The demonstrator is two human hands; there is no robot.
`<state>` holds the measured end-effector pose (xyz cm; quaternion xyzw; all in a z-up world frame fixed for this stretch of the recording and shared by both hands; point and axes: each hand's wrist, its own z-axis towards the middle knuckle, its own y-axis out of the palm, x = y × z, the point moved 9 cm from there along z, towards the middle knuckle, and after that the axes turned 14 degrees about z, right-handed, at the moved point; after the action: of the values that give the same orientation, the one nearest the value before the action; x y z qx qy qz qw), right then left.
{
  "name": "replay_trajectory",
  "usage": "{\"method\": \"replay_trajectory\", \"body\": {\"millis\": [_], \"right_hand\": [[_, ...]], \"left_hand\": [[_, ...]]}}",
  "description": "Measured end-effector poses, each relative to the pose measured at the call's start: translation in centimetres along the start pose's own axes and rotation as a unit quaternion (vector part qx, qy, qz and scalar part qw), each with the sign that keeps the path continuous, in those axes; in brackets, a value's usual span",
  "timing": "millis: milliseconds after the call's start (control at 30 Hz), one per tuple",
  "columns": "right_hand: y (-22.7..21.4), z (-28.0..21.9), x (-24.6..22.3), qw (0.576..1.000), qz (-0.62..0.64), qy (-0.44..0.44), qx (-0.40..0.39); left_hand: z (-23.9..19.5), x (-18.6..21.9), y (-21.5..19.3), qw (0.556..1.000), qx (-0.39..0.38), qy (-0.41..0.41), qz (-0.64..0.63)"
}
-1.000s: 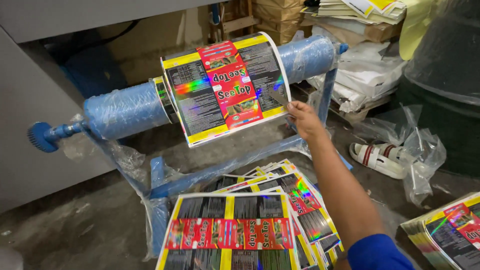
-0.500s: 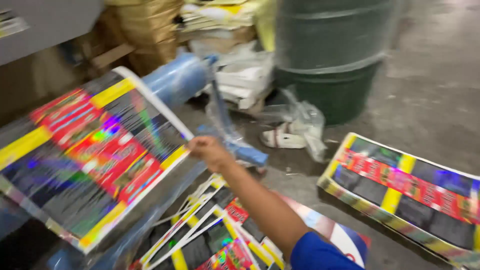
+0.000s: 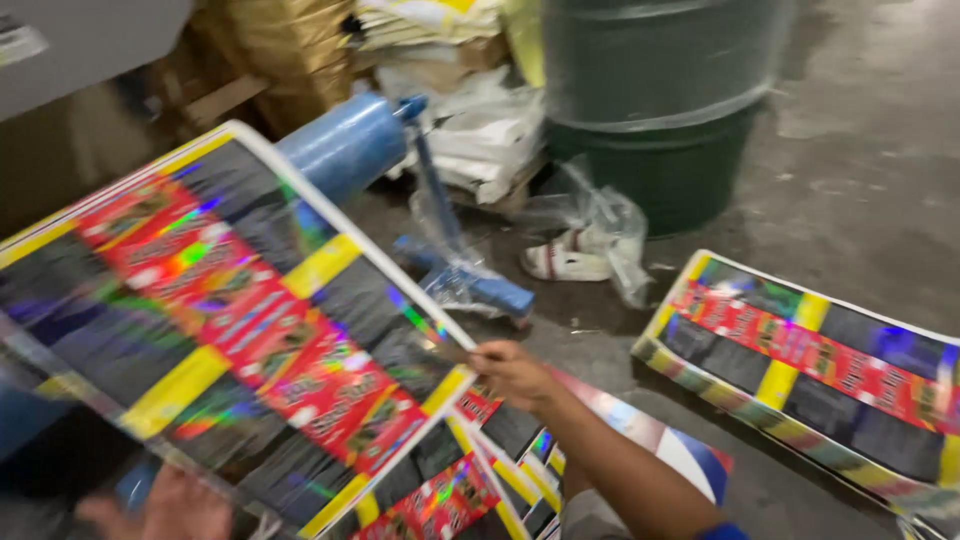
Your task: Peeling holographic labels from a roll and sorting them on the floor in a print shop.
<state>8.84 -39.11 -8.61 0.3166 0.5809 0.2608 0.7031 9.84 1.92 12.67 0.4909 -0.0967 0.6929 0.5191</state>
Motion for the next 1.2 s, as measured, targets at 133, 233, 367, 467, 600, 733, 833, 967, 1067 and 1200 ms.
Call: {"method": "replay_trajectory", "body": {"millis": [133,233,367,467,600,733,833,967,1067,1200], "right_hand": [[-2.7,-5.0,1.3,0.997,-0.069,0.028,0.001],[-8.3,-7.4,2.8,0.997,-0.060,0.041,0.036],[-17.8,-9.3,6.8,0.993,-0.085,0.078,0.020],[-20.8,-9.9,6.1,0.987,-0.106,0.100,0.073],[-23.9,-8.2,2.3,0.984,-0.124,-0.007,0.132],[-17.2,-4.1,-1.8,0.964,-0.224,-0.078,0.119],[7.3,-4.8,-6.4,0.860,-0.461,-0.218,-0.029],[25.2,-4.2,-6.3,0.731,-0.562,-0.368,-0.125],[33.4,-4.0,-4.8,0.646,-0.570,-0.466,-0.202],[38.5,-3.2,-1.8,0.564,-0.603,-0.500,-0.263]], "left_hand": [[-0.1,-5.3,-22.2,0.987,0.018,0.141,-0.080],[3.6,-5.6,-21.0,0.968,0.217,0.045,0.118],[2.8,-7.1,-20.9,0.907,0.376,-0.042,0.186],[2.4,-8.8,-17.7,0.897,0.377,-0.045,0.229],[-0.1,-10.9,-14.8,0.858,0.395,-0.025,0.326],[-3.2,-14.0,-12.8,0.845,0.414,-0.030,0.337],[-5.3,-15.7,-11.9,0.815,0.444,-0.047,0.369],[-6.1,-13.5,-6.3,0.813,0.428,-0.019,0.394],[-6.5,-12.8,-3.6,0.825,0.416,0.020,0.382],[-8.0,-12.9,-1.9,0.782,0.442,-0.041,0.438]]}}
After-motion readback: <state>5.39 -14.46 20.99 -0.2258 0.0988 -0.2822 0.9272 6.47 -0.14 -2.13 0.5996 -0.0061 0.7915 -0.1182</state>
